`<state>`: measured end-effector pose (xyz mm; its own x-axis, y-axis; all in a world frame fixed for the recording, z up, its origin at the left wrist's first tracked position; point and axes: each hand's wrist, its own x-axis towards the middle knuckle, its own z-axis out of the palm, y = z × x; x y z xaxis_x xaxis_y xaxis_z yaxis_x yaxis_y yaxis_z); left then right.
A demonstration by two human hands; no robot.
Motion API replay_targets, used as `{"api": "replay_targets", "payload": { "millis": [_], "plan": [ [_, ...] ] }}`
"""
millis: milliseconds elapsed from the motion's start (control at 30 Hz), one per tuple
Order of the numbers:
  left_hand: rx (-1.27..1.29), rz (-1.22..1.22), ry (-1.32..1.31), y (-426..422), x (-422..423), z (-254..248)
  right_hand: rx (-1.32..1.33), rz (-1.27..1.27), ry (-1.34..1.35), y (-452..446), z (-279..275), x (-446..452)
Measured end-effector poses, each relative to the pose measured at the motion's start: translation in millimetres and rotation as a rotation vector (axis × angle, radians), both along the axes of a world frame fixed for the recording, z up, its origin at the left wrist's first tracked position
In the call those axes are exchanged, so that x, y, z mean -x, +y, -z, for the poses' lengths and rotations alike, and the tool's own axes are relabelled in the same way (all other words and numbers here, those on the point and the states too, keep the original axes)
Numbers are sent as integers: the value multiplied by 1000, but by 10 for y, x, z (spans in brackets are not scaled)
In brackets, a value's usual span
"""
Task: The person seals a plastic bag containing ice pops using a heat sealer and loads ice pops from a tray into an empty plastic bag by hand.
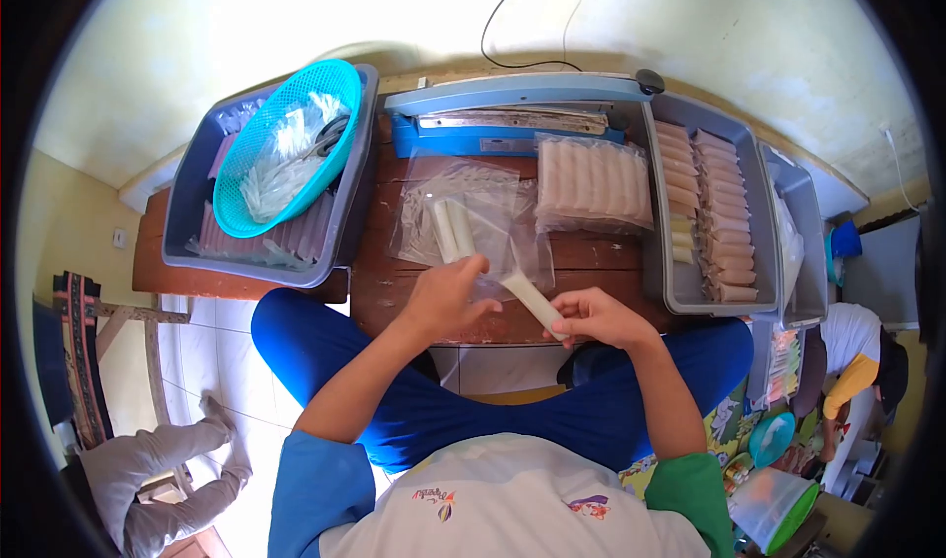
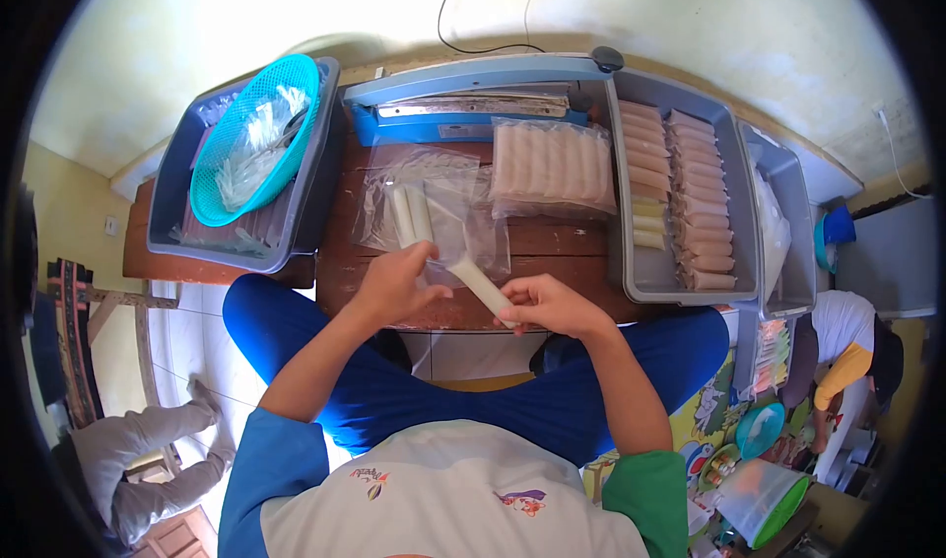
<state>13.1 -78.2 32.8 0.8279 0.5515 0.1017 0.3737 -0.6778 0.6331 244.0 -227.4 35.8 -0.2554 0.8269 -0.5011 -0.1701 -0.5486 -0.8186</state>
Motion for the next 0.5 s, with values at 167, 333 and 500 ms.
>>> {"api": "replay_targets", "payload": {
  "millis": [167,333,500],
  "plan": [
    [-184,30,62,-163,-89,239,51,-129,-149,-103,127,-93],
    [-297,-15,42,-187,-159,393,92,-75,-197,-144,266,61],
    [-205,-44,-101,-204,-135,388,12,61,-215,-76,354,308]
  ]
}}
